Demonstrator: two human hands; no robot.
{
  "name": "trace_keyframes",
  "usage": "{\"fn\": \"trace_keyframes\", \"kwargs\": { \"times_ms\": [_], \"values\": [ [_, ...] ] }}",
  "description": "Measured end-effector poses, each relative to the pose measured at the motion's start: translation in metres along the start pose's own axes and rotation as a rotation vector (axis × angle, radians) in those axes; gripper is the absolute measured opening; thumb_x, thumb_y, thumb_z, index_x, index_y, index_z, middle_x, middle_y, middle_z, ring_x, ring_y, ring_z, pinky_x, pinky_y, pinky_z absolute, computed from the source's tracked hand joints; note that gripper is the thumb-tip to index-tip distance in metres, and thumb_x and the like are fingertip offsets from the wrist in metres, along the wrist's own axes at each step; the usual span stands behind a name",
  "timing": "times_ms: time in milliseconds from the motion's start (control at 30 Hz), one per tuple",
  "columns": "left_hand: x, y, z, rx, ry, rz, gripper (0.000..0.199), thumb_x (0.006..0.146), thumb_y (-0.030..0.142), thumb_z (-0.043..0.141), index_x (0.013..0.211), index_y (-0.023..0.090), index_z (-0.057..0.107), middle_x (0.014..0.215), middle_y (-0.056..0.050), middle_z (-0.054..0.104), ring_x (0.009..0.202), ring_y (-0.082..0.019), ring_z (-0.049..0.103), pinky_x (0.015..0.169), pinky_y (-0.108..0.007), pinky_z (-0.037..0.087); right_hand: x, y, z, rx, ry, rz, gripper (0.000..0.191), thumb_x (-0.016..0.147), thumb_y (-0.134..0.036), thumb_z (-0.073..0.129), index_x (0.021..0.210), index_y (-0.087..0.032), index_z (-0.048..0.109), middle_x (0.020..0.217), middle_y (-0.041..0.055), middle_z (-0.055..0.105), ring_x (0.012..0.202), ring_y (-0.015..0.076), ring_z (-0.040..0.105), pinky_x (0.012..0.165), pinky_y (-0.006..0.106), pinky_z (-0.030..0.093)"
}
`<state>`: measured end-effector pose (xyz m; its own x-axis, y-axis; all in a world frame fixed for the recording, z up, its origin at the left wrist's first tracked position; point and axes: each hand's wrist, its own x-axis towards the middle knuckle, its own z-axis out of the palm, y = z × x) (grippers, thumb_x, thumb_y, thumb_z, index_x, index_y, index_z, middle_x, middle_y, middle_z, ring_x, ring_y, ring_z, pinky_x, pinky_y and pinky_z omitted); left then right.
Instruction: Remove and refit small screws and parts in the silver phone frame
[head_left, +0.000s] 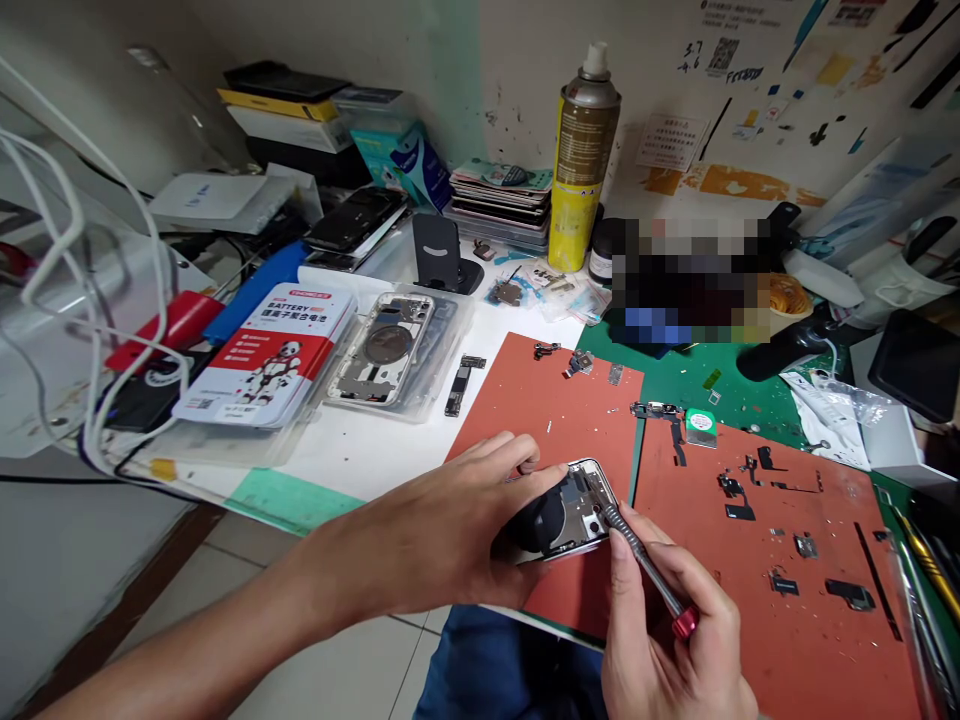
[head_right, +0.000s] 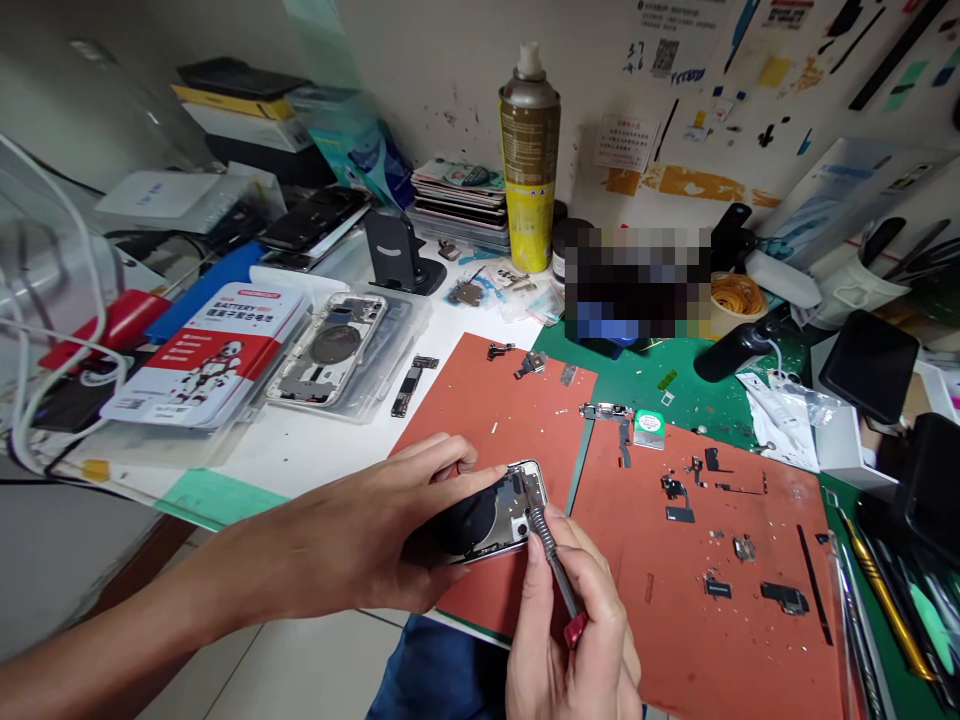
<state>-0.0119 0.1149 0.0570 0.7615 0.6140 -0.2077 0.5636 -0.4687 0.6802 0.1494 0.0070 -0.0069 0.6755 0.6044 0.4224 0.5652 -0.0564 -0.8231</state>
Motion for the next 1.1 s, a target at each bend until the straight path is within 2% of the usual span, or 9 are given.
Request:
{"fn": "trace_keyframes", "kwargs": {
  "times_ms": [167,267,367,567,833,1100],
  "values": [
    [0.002,0.001,-0.002,-0.008,0.014,0.023,0.051,0.085,0.012,0.071,0.132,0.03,0.061,0.099,0.001,0.052,0.085,-0.018,0.052,0.069,-0.027,0.042,0.002,0.0,0.0,-0.036,-0.002,-0.024,0.014,0.093,-0.024,0.082,0.102,-0.023,0.071,0.102,0.0026,0.085,0.096,0.0214,0.083,0.081,0.031,0.066],
    [0.003,0.001,-0.003,-0.016,-0.008,0.01,0.047,0.086,0.015,0.069,0.13,0.03,0.062,0.099,0.001,0.051,0.084,-0.019,0.051,0.07,-0.028,0.042,0.006,0.002,0.004,-0.056,0.064,-0.13,0.015,0.09,-0.024,0.085,0.099,-0.02,0.073,0.096,0.0014,0.085,0.087,0.0199,0.083,0.074,0.027,0.066],
    [0.003,0.002,-0.005,-0.029,-0.05,-0.022,0.046,0.087,0.017,0.067,0.131,0.03,0.061,0.1,0.0,0.05,0.086,-0.019,0.051,0.072,-0.029,0.042,0.008,0.004,0.008,-0.036,0.119,-0.194,0.017,0.088,-0.022,0.088,0.096,-0.018,0.074,0.093,-0.0004,0.085,0.083,0.016,0.083,0.074,0.021,0.064],
    [0.003,0.002,-0.007,-0.039,-0.071,-0.036,0.041,0.089,0.021,0.068,0.128,0.03,0.06,0.1,0.0,0.049,0.088,-0.02,0.052,0.072,-0.03,0.041,0.008,0.003,0.007,-0.054,0.111,-0.178,0.016,0.089,-0.023,0.087,0.096,-0.018,0.073,0.094,-0.0004,0.085,0.084,0.0139,0.083,0.077,0.018,0.063],
    [0.005,0.001,-0.006,0.008,-0.057,-0.017,0.049,0.086,0.02,0.069,0.133,0.029,0.058,0.099,0.0,0.048,0.089,-0.021,0.052,0.074,-0.03,0.042,0.009,0.001,0.006,-0.077,0.093,-0.18,0.018,0.088,-0.025,0.088,0.093,-0.018,0.072,0.094,0.001,0.085,0.083,0.0162,0.083,0.075,0.02,0.065],
    [0.005,0.001,-0.006,-0.007,-0.049,-0.014,0.037,0.085,0.019,0.068,0.121,0.028,0.062,0.097,0.001,0.049,0.087,-0.02,0.053,0.073,-0.03,0.043,0.008,0.005,0.005,-0.073,0.079,-0.21,0.02,0.087,-0.025,0.089,0.097,-0.018,0.073,0.098,0.001,0.085,0.084,0.017,0.083,0.077,0.022,0.065]
  ]
}}
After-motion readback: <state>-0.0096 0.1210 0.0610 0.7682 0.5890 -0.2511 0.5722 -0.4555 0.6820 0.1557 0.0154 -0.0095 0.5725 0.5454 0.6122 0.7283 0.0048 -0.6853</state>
